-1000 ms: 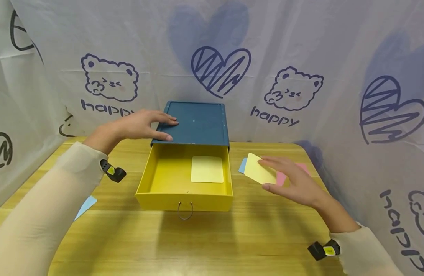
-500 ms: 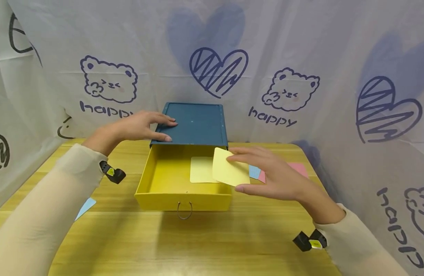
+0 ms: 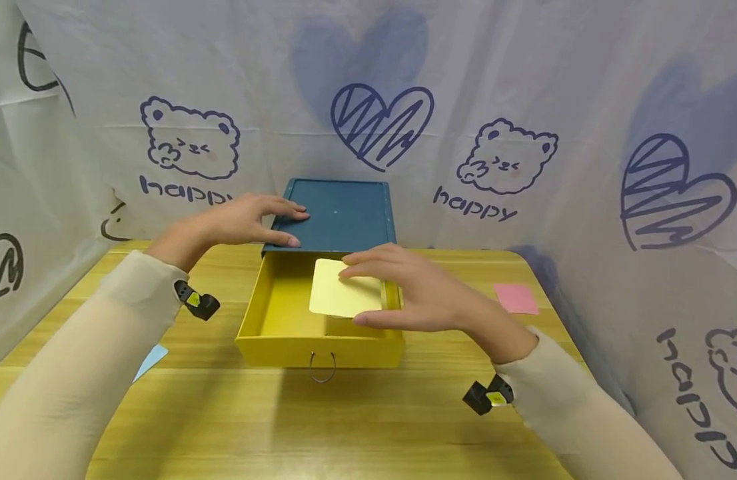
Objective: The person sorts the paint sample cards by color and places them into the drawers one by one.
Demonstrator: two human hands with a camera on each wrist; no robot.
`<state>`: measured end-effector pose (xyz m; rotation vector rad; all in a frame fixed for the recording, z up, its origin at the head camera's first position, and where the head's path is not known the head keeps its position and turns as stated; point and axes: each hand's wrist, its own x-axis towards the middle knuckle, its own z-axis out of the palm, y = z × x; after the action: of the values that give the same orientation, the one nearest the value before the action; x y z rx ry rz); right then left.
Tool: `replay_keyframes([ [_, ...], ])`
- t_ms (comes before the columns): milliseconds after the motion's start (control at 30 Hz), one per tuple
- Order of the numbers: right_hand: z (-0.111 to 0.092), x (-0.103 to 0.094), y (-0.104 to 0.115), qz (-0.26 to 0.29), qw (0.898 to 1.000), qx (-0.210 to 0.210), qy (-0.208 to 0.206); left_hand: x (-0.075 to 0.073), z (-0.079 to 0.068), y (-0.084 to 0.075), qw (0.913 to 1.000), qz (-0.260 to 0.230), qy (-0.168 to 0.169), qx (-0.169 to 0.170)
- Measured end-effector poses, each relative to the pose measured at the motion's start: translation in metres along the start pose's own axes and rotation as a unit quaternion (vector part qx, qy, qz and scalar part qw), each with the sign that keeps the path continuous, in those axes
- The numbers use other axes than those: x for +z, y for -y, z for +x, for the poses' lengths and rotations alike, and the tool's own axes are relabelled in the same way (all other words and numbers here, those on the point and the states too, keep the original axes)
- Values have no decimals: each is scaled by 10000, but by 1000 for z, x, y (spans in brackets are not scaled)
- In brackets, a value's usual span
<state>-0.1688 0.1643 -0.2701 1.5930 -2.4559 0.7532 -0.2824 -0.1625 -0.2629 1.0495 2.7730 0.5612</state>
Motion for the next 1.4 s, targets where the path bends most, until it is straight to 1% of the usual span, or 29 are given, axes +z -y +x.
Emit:
replay_keyframes([
  [167,15,7,-1,20,9998,-154,89,0,1,-2,10000,13,-24,9],
  [367,26,14,-3,-25,9997,-152,199,1,2,-4,10000,45,-1,77],
  [600,37,19,-7,-241,9989,-178,362,0,2,-5,9999,49,-21,117],
  [700,40,22,-9,-378,9983,-257,361,0,2,-6,9998,30,-28,183],
  [800,42,25,-9,-591,9974,-336,225,0,2,-7,9998,15,-22,185],
  [900,42,25,-10,-728,9963,-460,-55,0,2,-6,9998,-10,-27,185],
  [1067,36,21,-14,-520,9931,-823,-653,0,4,-3,9998,4,-20,205],
  [1133,32,19,-15,-494,9915,-884,-823,0,4,-3,9998,-5,5,179],
  [1200,26,17,-17,-500,9907,-855,-931,0,4,-3,9998,-18,32,181],
  [1267,19,14,-18,-519,9911,-734,-980,0,3,-2,9999,5,49,154],
  [1400,0,6,-23,-516,9932,-227,-1020,-1,1,-3,9999,-14,45,91],
])
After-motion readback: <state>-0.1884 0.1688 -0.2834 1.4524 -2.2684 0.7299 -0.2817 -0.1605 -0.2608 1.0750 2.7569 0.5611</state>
